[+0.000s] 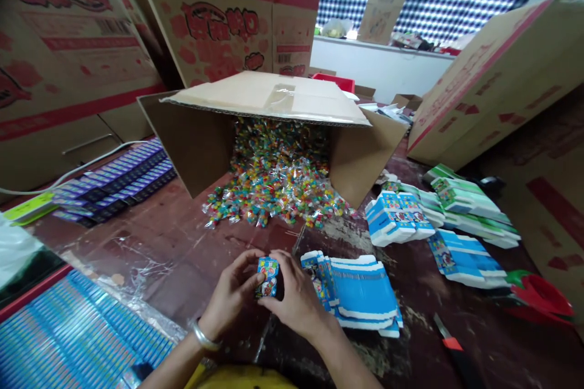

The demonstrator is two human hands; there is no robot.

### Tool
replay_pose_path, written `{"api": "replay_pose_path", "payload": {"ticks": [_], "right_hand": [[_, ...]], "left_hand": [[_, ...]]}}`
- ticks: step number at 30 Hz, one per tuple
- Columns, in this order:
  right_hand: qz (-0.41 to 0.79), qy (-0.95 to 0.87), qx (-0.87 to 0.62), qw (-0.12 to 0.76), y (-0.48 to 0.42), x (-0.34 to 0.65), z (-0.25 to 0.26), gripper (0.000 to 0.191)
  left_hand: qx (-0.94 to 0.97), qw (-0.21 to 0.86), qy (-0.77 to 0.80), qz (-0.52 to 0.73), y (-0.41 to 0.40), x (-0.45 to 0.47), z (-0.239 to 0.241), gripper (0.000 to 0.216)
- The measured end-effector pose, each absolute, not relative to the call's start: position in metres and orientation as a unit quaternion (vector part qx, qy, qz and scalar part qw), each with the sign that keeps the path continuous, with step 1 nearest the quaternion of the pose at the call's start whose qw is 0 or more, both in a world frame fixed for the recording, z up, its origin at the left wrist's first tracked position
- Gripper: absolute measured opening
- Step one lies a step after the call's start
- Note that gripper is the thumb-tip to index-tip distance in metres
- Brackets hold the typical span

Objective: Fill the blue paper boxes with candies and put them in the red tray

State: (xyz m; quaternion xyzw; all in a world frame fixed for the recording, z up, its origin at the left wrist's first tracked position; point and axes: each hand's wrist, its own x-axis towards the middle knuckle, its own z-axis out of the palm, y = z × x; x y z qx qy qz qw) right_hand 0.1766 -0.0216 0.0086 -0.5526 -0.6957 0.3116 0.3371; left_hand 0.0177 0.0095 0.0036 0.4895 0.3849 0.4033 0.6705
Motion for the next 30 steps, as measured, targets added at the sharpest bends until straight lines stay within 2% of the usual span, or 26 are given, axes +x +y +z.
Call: {"api": "replay_pose_path", "payload": {"ticks": [1, 4, 5, 6, 8, 10, 12, 14, 16, 18, 20, 22, 25, 27, 30], "right_hand": [[0.310, -0.704, -0.550, 0.325, -0.021, 0.177, 0.007, 0.072], [0.312, -0.710, -0.559, 0.293, -0.015, 0.194, 0.005, 0.086], [0.296, -0.704, -0.578, 0.288, -0.011, 0.205, 0.005, 0.084], [0.272, -0.694, -0.603, 0.284, -0.007, 0.218, 0.004, 0.075], [0.189, -0.676, -0.661, 0.264, 0.001, 0.246, 0.002, 0.039], [0.158, -0.691, -0.674, 0.209, 0.007, 0.269, -0.002, 0.026], [0.163, -0.721, -0.655, 0.156, 0.009, 0.281, -0.006, 0.033], [0.170, -0.738, -0.642, 0.122, 0.009, 0.284, -0.011, 0.053], [0.167, -0.733, -0.651, 0.103, 0.008, 0.282, -0.015, 0.068], [0.144, -0.719, -0.671, 0.106, 0.007, 0.282, -0.018, 0.072], [0.099, -0.708, -0.686, 0.133, 0.004, 0.288, -0.020, 0.068], [0.032, -0.688, -0.705, 0.172, -0.005, 0.299, -0.023, 0.061], [-0.061, -0.639, -0.741, 0.198, -0.030, 0.315, -0.032, 0.060], [-0.091, -0.619, -0.758, 0.185, -0.052, 0.317, -0.040, 0.069], [-0.093, -0.611, -0.771, 0.150, -0.080, 0.302, -0.054, 0.082]], "left_hand": [[0.500, 0.666, 0.389, 0.393, 0.011, 0.015, 0.003, 0.031], [0.539, 0.626, 0.442, 0.349, 0.024, -0.006, 0.005, 0.034], [0.554, 0.598, 0.475, 0.331, 0.032, -0.018, 0.006, 0.038], [0.577, 0.558, 0.505, 0.316, 0.041, -0.032, 0.007, 0.042], [0.625, 0.490, 0.542, 0.277, 0.061, -0.065, 0.006, 0.046], [0.657, 0.422, 0.576, 0.242, 0.080, -0.097, 0.003, 0.045], [0.695, 0.369, 0.590, 0.181, 0.096, -0.120, -0.003, 0.043], [0.726, 0.270, 0.611, 0.162, 0.104, -0.130, -0.009, 0.045], [0.744, 0.154, 0.625, 0.180, 0.104, -0.124, -0.012, 0.050], [0.753, 0.089, 0.614, 0.219, 0.093, -0.104, -0.013, 0.048], [0.773, 0.114, 0.567, 0.262, 0.073, -0.073, -0.014, 0.041], [0.813, 0.187, 0.485, 0.264, 0.049, -0.038, -0.016, 0.033], [0.855, 0.263, 0.383, 0.231, 0.021, 0.008, -0.024, 0.041], [0.873, 0.285, 0.334, 0.212, 0.015, 0.034, -0.029, 0.062], [0.892, 0.307, 0.283, 0.172, 0.026, 0.067, -0.037, 0.108]]}}
